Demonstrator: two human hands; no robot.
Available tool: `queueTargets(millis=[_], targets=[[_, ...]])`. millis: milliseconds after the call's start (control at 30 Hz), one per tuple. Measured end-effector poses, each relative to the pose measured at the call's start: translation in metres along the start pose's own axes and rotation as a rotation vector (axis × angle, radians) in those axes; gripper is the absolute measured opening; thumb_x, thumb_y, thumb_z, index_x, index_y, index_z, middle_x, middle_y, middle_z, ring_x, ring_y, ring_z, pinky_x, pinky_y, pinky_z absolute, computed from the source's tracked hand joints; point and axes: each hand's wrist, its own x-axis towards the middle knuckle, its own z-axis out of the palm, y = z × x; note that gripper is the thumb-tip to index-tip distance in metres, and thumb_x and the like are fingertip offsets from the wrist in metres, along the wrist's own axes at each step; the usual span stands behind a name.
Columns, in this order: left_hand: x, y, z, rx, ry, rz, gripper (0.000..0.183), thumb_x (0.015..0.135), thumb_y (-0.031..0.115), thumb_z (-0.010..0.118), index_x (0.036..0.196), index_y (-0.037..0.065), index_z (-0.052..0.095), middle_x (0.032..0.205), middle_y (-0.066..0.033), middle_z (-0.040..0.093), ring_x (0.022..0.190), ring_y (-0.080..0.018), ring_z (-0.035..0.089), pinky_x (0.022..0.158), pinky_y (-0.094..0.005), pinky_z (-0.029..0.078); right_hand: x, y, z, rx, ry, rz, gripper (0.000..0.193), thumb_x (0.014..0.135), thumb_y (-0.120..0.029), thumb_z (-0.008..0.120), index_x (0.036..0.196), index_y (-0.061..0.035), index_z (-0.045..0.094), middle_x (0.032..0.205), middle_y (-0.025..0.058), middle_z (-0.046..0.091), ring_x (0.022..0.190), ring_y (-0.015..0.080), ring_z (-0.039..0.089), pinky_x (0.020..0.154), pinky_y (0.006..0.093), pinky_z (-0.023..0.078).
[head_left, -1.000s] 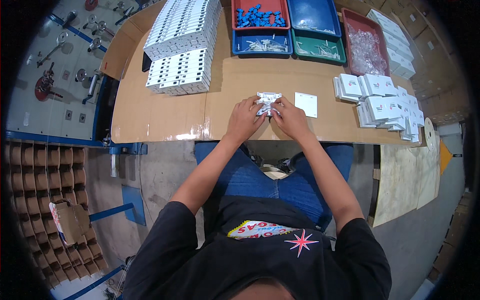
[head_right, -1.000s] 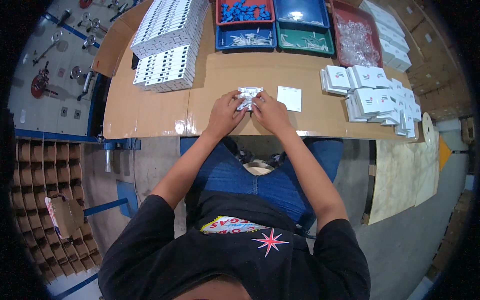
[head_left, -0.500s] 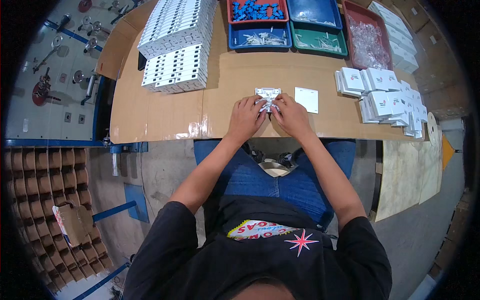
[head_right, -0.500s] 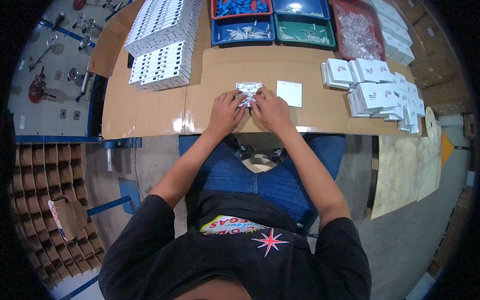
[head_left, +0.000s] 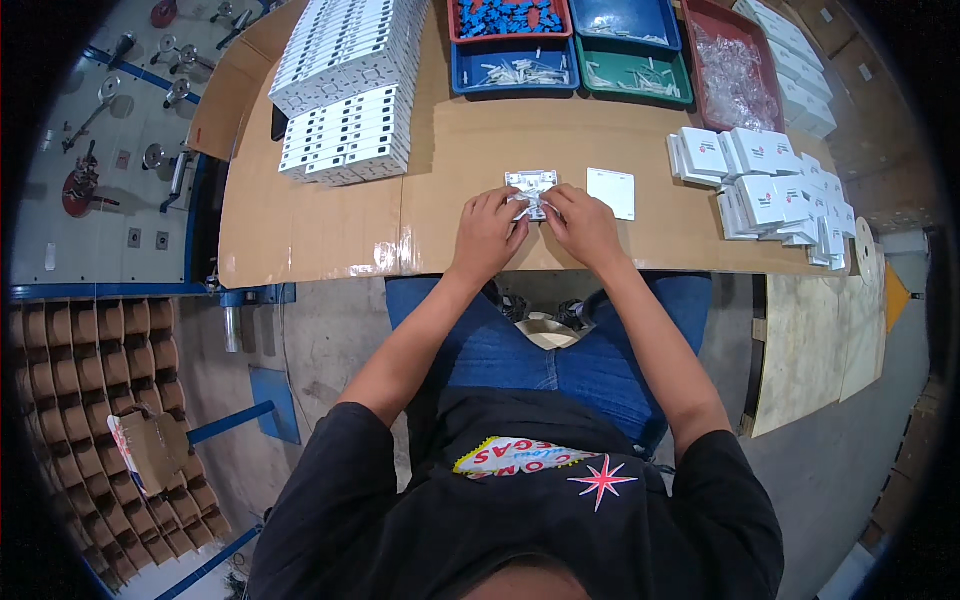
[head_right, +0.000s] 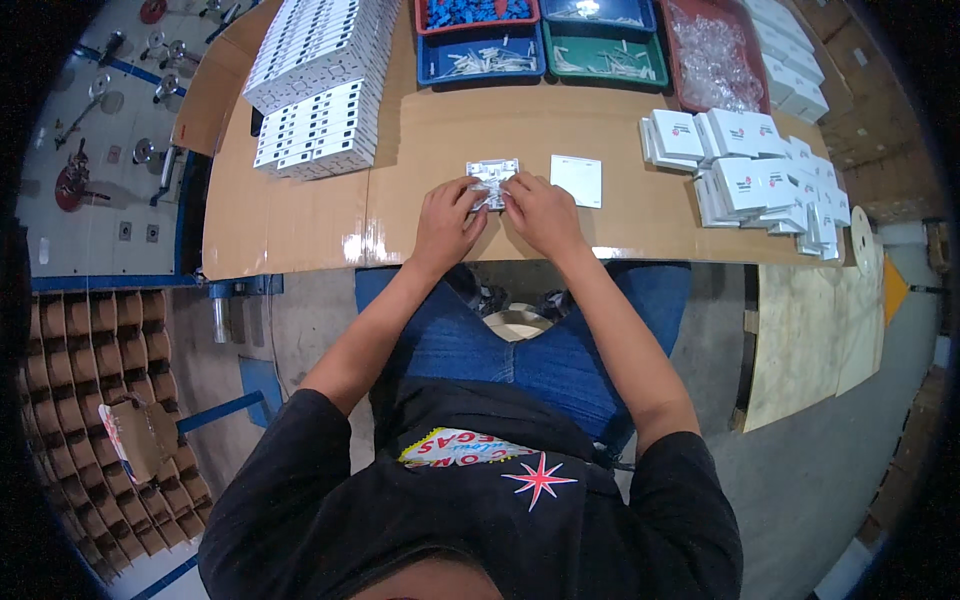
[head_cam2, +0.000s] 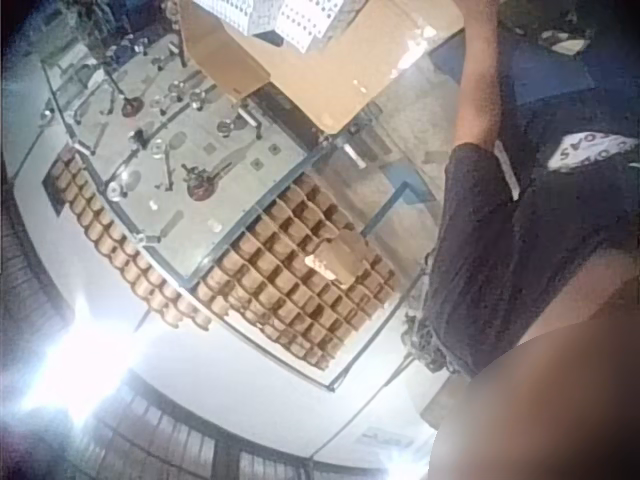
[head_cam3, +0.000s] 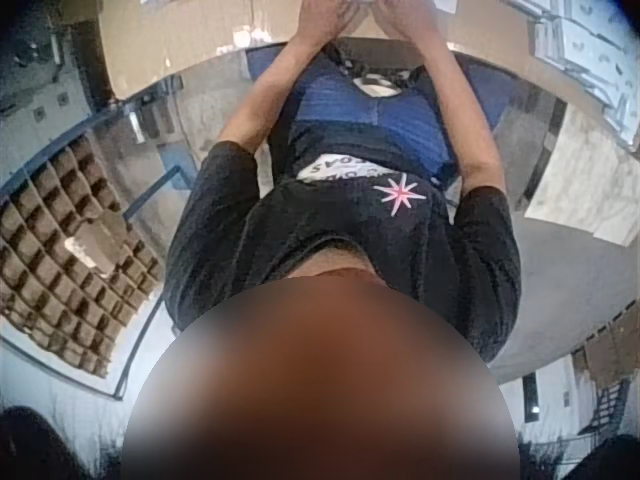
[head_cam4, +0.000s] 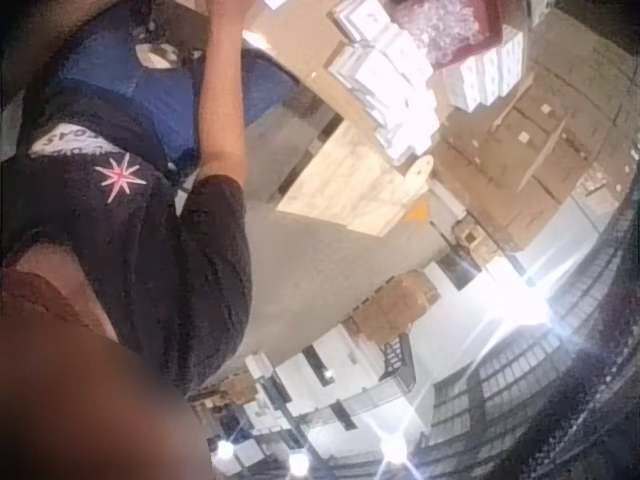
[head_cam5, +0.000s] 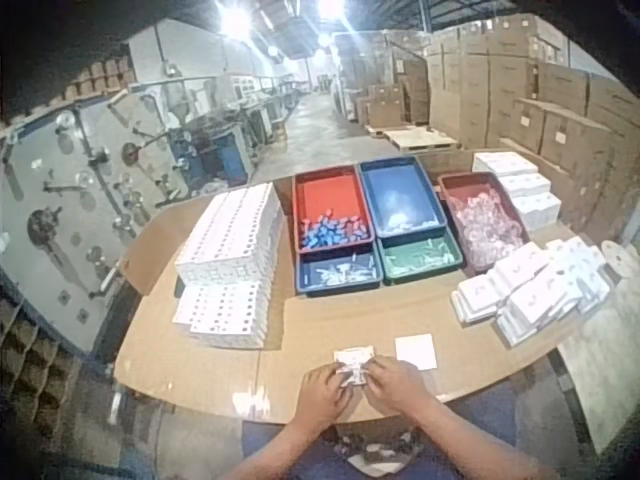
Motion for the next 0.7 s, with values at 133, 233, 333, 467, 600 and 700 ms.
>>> queueTargets(millis=[133,233,333,467,600,700], targets=[[-0.001,0.000,0.000,0.002,0.002,-0.008,0.029,0.085,0.018,0.073,0.111,0.009,0.066,0.122,-0.0101,0.063,0.113,-0.0285,0.061,0.097,-0.0451,0.045,0.000,-0.004,-0.003,0.018,-0.012,0.006,0.019,0.088,-0.016,0.070,0.106,-0.0098,0.072,0.100,0.0042,0.068,0.087,0.0258,0.069,0.071,0.0399,0.057],[-0.001,0.003,-0.002,0.000,0.020,-0.015,0.029,0.085,0.018,0.073,0.112,0.009,0.066,0.122,-0.0102,0.063,0.114,-0.0283,0.061,0.097,-0.0447,0.045,-0.001,-0.003,-0.001,0.023,-0.014,0.010,0.017,0.088,-0.016,0.070,0.104,-0.0090,0.071,0.100,0.0043,0.068,0.087,0.0260,0.069,0.071,0.0400,0.057],[-0.001,0.003,-0.002,-0.004,0.021,-0.016,0.030,0.085,0.018,0.073,0.114,0.009,0.067,0.122,-0.0100,0.063,0.114,-0.0281,0.061,0.098,-0.0442,0.045,-0.002,-0.003,0.005,0.008,0.019,0.013,0.013,0.088,-0.015,0.069,0.099,-0.0073,0.071,0.099,0.0052,0.067,0.087,0.0265,0.069,0.071,0.0403,0.057],[-0.002,0.001,0.000,0.014,0.008,0.009,0.030,0.086,0.017,0.072,0.115,0.009,0.067,0.121,-0.0095,0.064,0.113,-0.0276,0.060,0.098,-0.0439,0.045,0.000,-0.006,0.008,-0.012,0.062,-0.005,0.010,0.088,-0.014,0.069,0.093,-0.0055,0.070,0.098,0.0068,0.066,0.085,0.0270,0.069,0.070,0.0409,0.057],[-0.002,0.001,-0.001,0.017,-0.001,0.003,0.030,0.087,0.017,0.072,0.115,0.009,0.067,0.121,-0.0093,0.064,0.113,-0.0277,0.060,0.098,-0.0438,0.045,-0.003,-0.006,0.007,-0.017,0.023,0.030,0.011,0.087,-0.013,0.069,0.095,-0.0064,0.071,0.099,0.0069,0.066,0.084,0.0270,0.068,0.069,0.0413,0.057],[-0.001,0.002,-0.002,0.013,-0.020,0.000,0.030,0.087,0.017,0.071,0.116,0.009,0.066,0.121,-0.0090,0.064,0.113,-0.0277,0.060,0.098,-0.0438,0.045,-0.005,-0.006,0.004,0.016,0.052,0.008,0.013,0.087,-0.012,0.069,0.098,-0.0069,0.071,0.098,0.0071,0.067,0.084,0.0269,0.068,0.069,0.0410,0.057]])
